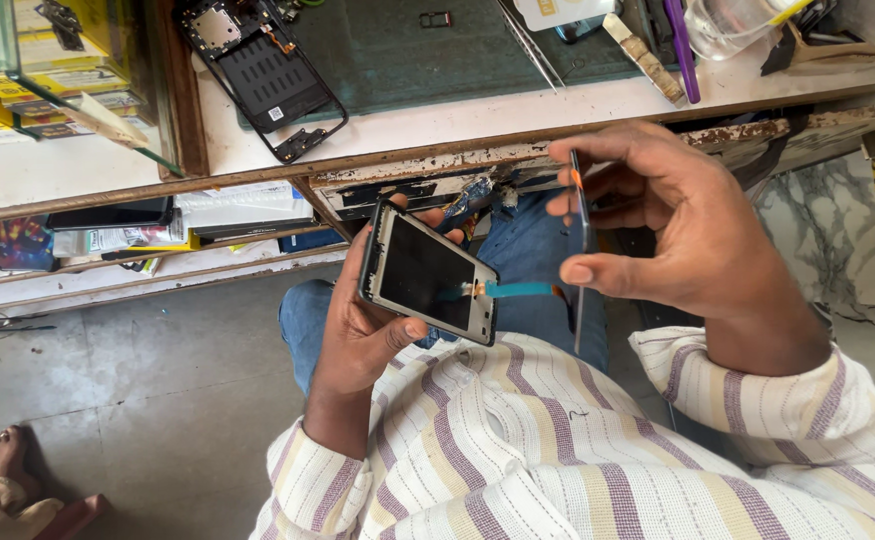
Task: The person uses tweezers and a small brush to clean and adjust components on a disassembled white smartphone. They then use a purple plastic pry tool to separate the screen assembly from the frame and peel back a black adhesive strip to expose internal connectors.
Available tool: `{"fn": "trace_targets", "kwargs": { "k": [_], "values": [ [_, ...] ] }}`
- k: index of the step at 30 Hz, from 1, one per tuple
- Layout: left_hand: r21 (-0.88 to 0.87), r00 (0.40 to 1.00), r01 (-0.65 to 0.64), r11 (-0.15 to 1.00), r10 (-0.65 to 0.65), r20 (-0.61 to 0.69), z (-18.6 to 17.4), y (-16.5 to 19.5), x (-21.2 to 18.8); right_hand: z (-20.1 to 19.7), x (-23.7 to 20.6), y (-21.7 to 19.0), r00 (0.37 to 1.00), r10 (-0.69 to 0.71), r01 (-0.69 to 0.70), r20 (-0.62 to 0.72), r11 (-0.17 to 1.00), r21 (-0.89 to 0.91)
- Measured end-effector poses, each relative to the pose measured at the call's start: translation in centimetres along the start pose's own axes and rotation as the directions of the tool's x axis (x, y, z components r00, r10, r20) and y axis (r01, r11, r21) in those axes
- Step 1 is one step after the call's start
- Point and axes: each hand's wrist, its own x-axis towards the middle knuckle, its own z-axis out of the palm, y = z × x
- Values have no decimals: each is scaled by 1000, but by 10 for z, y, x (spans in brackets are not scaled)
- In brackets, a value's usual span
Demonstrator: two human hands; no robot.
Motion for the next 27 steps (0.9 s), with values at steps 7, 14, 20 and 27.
{"fn": "trace_targets", "kwargs": {
  "k": [7, 14, 20, 27],
  "values": [
    [88, 1000, 2, 996, -3, 12, 2, 0, -1, 2, 4, 3, 995, 58, -44, 76, 984, -175],
    [57, 999, 9, 998, -11, 37, -2, -2, -1, 4, 10, 1, 990, -112, 128, 88, 969, -210],
    [39, 1000, 13, 999, -14, 14, -3, -1, 0, 2, 15, 0, 929, -249, 316, 274, 919, -235],
    [68, 1000, 18, 997, -19, 2, 0, 0, 0, 2, 13, 6, 966, -174, 223, 191, 935, -275]
  ]
}}
